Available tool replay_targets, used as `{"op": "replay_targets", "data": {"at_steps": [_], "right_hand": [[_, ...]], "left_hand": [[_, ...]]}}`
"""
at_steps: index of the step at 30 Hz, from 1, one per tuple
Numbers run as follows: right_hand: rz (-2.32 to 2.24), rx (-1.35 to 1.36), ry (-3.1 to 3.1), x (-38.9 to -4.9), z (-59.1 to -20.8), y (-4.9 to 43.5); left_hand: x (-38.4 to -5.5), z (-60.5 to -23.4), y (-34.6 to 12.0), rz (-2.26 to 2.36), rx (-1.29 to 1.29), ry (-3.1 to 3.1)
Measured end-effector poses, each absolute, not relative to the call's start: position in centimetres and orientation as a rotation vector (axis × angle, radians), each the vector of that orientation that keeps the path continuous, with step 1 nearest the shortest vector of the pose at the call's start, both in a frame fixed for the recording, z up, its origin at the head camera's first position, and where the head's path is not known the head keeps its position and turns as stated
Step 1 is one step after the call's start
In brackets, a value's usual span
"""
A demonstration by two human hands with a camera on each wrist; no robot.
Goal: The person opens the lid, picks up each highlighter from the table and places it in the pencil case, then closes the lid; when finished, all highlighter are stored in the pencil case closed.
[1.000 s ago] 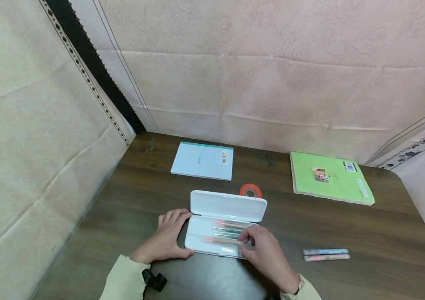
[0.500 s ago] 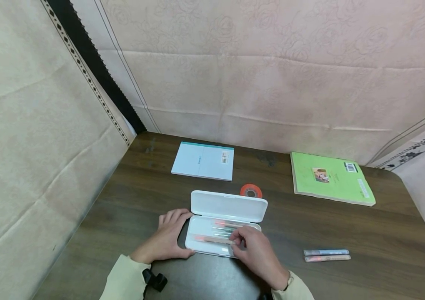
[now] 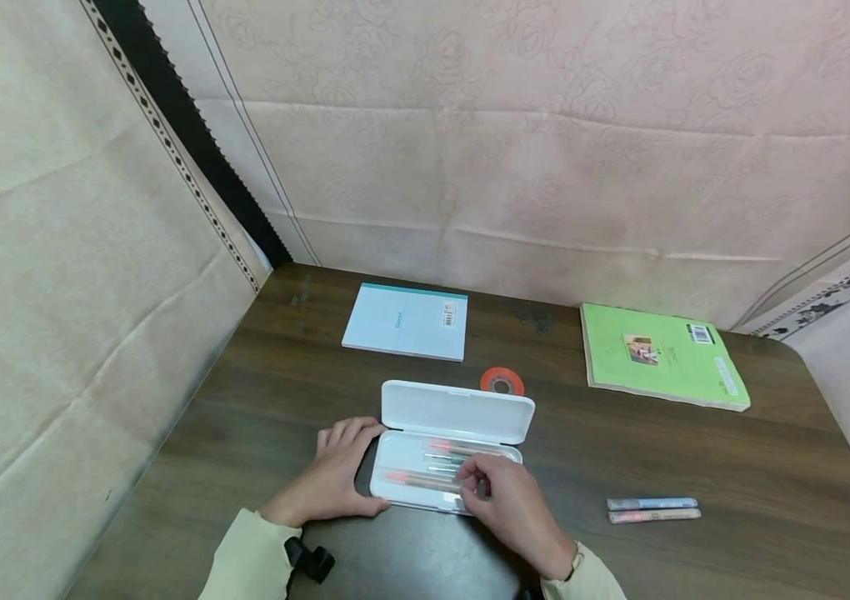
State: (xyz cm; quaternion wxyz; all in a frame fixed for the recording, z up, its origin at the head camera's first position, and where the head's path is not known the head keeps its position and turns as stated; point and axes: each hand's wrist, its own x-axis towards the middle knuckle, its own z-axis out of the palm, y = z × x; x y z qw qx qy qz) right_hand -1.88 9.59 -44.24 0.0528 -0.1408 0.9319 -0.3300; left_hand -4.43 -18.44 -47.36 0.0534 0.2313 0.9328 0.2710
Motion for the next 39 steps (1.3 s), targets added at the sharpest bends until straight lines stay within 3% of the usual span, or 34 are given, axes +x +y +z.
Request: {"op": "replay_targets", "data": {"at_steps": [18,25,39], "right_hand": [[-1.355,-0.389,2.668,-2.0,-41.4,12.3],[-1.373,-0.285,2.749,-2.4,-39.8,16.2],[-1.376,-0.359,2.874,-2.1,-38.6,24.9]], "left_hand": [[-4.4,-47.5,-18.5,0.838,0.726,2.847],[-4.4,-47.5,-18.5,0.850,0.734,2.851],[-4.3,-47.4,-18.5,0.844,0.721,2.847]]}}
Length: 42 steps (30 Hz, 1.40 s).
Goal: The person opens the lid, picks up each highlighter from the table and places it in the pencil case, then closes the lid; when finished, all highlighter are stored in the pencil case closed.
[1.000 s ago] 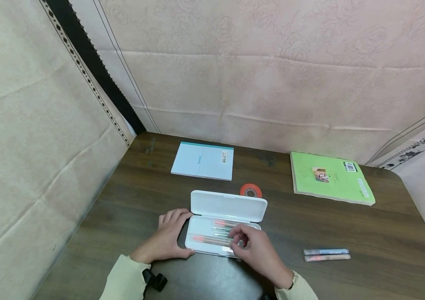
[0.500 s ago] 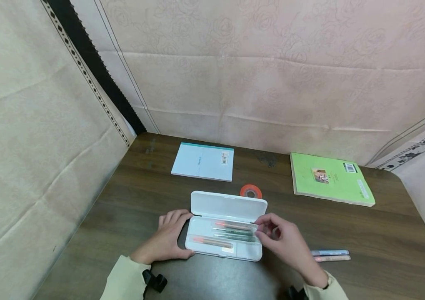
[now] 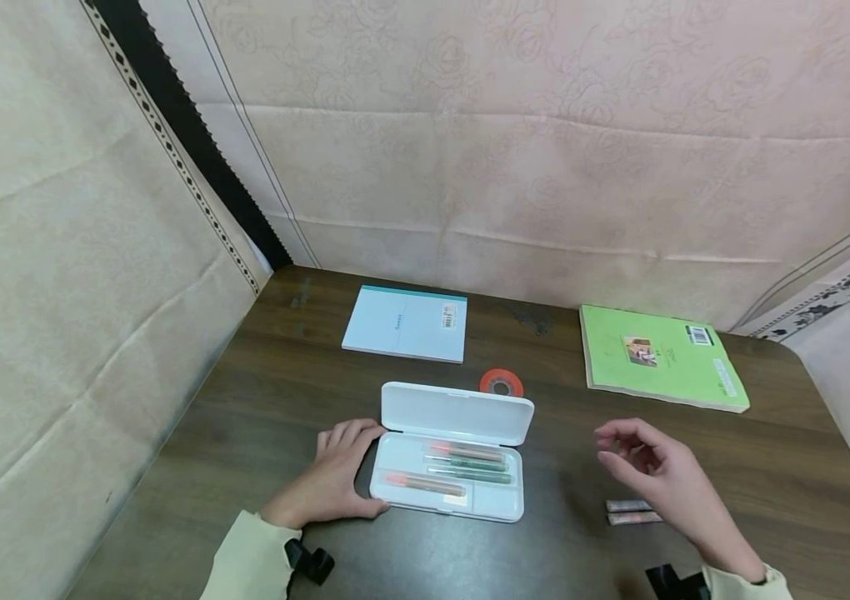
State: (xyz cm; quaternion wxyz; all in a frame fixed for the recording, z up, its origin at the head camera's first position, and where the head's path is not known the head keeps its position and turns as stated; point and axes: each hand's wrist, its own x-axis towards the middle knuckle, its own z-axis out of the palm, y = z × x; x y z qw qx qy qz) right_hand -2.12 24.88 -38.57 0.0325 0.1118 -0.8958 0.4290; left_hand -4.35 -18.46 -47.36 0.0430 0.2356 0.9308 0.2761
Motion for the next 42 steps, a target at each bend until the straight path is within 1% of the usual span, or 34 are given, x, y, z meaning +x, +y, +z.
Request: {"op": "replay_targets", "data": {"at_steps": [8,17,20,32,42], "right_hand": [[1.274,0.332,-2.829,-1.9,-39.3,29.6],[1.084,0.097,-3.035,-1.9,-41.0,33.9],[1.022,0.064,-3.081,-1.8,-41.7,34.8],[0.933,0.146,-3.094,-1.1,-44.5,37.7],[0.874,0.211,-3.054,-0.6,-45.9,38.6]], "left_hand": [[-4.3,-47.4,-18.5,0.860,0.716,2.846],[-4.3,-47.3,-18.5,0.857,0.713,2.851],[-4.3,-47.3,-18.5,0.857,0.710,2.849],[-4.3,-47.3,-18.5,0.853,0.692,2.823],[-4.3,-47.2,-18.5,0.844,0.692,2.821]]}}
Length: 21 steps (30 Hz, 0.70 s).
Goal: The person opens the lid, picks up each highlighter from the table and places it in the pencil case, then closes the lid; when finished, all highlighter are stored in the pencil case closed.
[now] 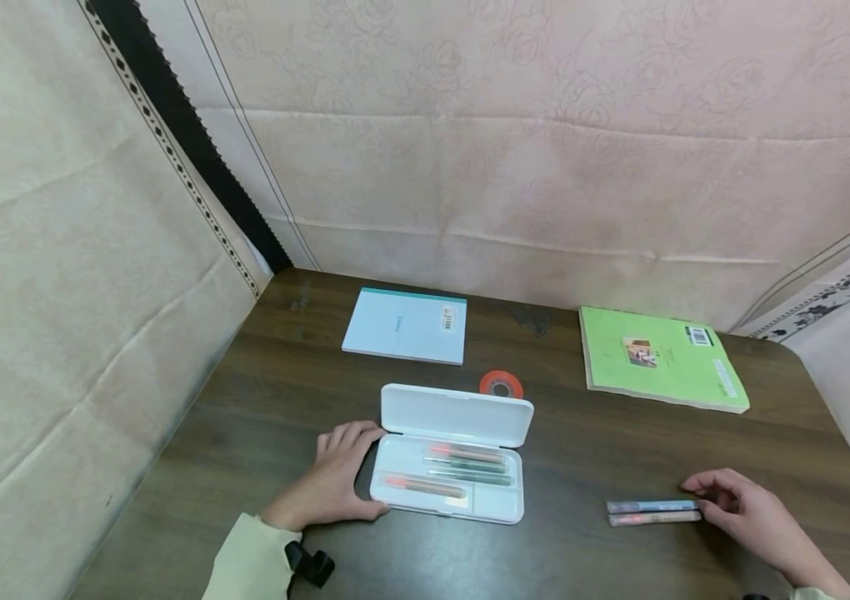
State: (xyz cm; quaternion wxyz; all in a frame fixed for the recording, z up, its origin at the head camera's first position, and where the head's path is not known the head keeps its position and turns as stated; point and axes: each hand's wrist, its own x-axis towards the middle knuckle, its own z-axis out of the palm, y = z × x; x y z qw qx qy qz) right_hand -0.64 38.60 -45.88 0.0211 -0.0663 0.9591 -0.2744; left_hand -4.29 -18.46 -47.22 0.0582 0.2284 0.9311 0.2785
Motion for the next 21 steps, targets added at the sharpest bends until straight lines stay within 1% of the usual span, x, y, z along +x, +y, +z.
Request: {"op": "replay_targets", "data": {"at_steps": [9,16,21], "right_hand": [[-0.792,-0.226,3.001,-0.75,-46.32,38.61],[-0.816,-0.291,3.035,-0.71,-46.60,38.67],[-0.805,-0.274,3.039,-0.81,-46.39,38.63]], "left_hand": [[-4.31,-47.25,-18.41,0.853,0.702,2.828],[-4.33,-47.28,-18.40,0.857,0.696,2.827],[-4.32,-47.28,-18.44,0.849,0.694,2.831]]}}
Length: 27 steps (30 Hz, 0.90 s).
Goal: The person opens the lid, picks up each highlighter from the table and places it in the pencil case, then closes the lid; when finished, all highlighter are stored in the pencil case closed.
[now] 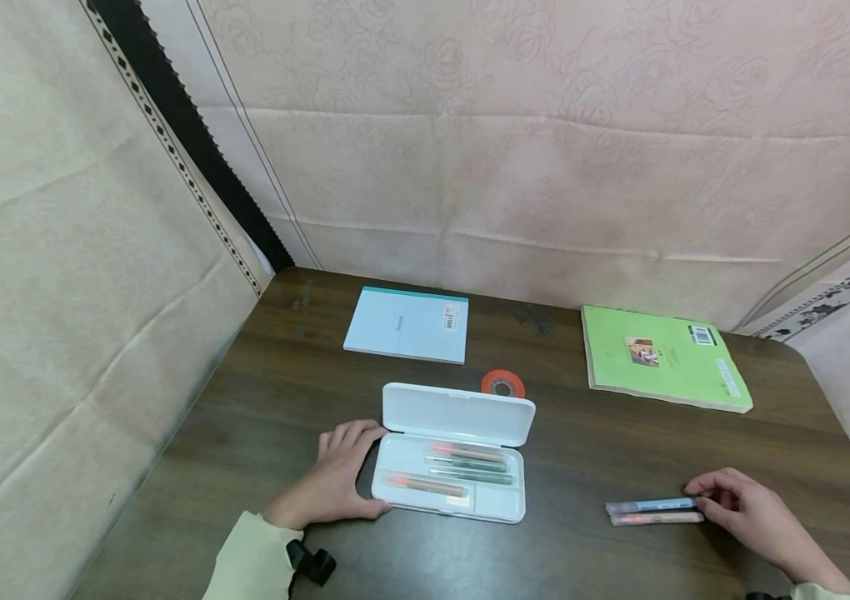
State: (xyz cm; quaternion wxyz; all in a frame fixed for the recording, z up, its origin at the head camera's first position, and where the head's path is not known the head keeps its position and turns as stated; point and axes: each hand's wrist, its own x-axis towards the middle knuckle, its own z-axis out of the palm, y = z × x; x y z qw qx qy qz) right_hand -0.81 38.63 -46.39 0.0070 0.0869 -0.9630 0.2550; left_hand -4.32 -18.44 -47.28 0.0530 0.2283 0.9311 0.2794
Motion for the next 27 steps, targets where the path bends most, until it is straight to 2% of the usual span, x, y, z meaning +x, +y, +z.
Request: {"op": "replay_targets", "data": {"at_steps": [7,27], "right_hand": [[0.829,0.234,-3.079,-1.05,-45.67,38.32],[0.861,0.353,-3.087,-1.40,-45.89,38.23]], "left_hand": [[-4.39,-47.43,-18.46,0.844,0.696,2.830],[-4.34,-47.35,-18.44,0.850,0.698,2.826]]}}
